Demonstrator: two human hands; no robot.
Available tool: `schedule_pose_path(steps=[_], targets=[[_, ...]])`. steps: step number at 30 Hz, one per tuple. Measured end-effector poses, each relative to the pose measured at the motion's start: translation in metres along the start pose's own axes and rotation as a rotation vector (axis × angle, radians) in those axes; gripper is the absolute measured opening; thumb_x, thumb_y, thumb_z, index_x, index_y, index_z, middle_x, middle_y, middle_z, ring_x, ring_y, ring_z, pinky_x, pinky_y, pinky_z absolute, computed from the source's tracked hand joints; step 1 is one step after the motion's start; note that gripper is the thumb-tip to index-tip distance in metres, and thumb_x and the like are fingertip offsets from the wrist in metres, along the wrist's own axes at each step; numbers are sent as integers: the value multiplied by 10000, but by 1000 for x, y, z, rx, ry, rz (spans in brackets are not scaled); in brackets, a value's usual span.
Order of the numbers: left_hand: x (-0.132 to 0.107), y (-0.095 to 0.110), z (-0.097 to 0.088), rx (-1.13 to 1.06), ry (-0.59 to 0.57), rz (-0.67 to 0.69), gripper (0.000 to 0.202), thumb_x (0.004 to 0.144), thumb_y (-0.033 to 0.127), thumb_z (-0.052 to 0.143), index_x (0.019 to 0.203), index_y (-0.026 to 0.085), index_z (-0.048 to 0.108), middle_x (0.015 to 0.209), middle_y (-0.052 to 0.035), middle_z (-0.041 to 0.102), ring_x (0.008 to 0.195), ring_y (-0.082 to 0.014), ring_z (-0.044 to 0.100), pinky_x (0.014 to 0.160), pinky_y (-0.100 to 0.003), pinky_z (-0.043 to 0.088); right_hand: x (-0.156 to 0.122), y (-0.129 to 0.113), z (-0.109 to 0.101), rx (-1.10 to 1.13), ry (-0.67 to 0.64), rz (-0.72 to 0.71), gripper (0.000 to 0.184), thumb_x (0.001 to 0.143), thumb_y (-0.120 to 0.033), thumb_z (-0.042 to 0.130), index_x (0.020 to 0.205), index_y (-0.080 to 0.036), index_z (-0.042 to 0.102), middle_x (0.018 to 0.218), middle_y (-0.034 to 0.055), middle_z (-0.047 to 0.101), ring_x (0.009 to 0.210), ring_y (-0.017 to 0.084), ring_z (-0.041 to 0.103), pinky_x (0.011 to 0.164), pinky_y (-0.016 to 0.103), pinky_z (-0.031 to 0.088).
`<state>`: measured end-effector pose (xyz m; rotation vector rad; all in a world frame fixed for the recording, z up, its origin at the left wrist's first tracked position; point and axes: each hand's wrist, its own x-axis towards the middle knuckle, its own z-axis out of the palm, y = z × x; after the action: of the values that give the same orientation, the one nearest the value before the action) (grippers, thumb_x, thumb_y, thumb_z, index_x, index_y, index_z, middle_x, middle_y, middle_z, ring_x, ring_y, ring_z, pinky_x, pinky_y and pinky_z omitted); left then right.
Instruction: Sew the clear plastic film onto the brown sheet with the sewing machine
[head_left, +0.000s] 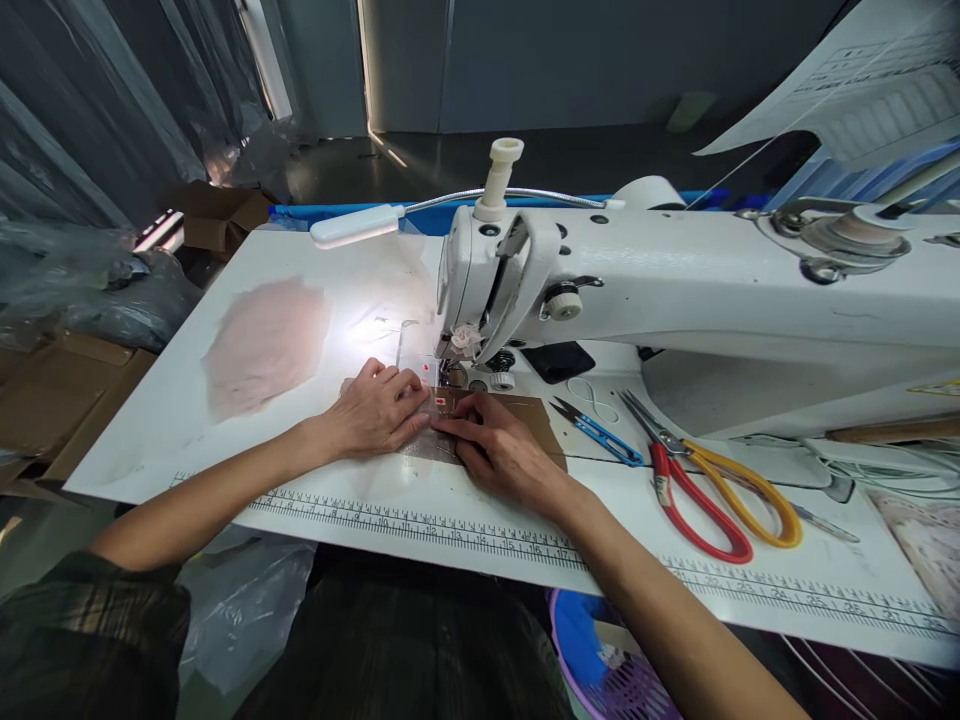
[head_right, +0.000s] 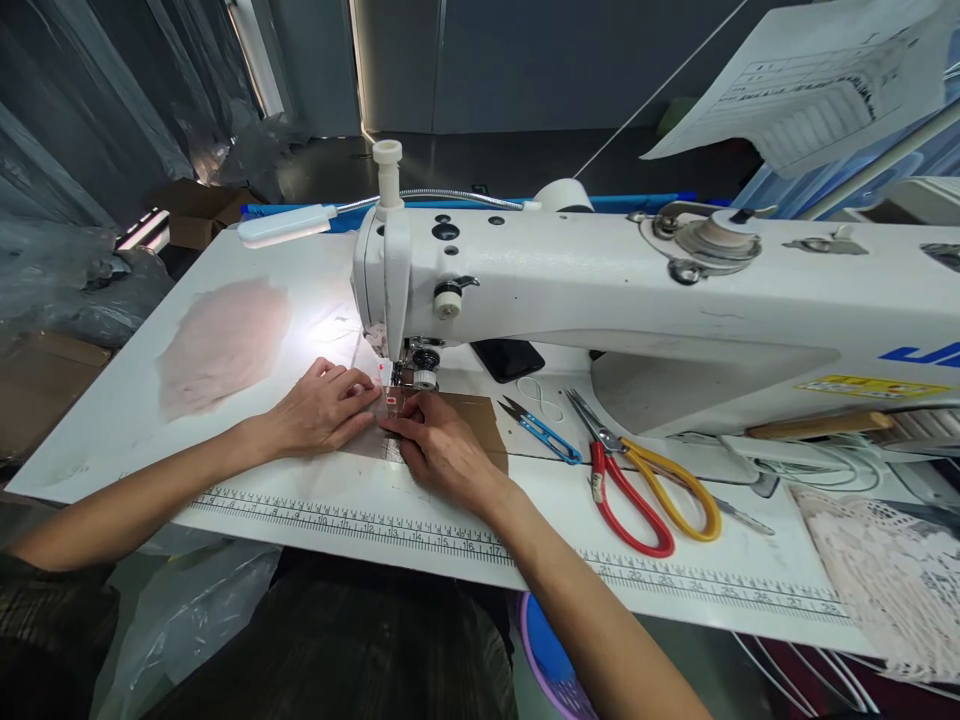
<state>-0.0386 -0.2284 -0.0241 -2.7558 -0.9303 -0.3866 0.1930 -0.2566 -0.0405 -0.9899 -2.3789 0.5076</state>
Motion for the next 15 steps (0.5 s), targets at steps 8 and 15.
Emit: schedule_pose_path(steps=[8, 15], targets=[[7, -7, -2, 96, -56, 102, 356, 974, 334, 385, 1134, 122, 621, 1250, -122, 606, 829, -229, 523, 735, -395, 330, 0, 0, 2, -3, 30, -12, 360, 883, -150, 459, 1136, -209, 708, 1015, 123, 552, 947, 227, 569, 843, 429, 546], [21, -22, 2, 3, -141, 102, 461, 973, 435, 401, 1254, 110, 569, 1312, -149, 578, 935, -273, 520, 784, -412, 338, 1, 5, 5, -43, 16, 109, 389, 891, -187, 446, 1213, -224, 661, 995, 113, 557, 891, 225, 596, 794, 423, 559]])
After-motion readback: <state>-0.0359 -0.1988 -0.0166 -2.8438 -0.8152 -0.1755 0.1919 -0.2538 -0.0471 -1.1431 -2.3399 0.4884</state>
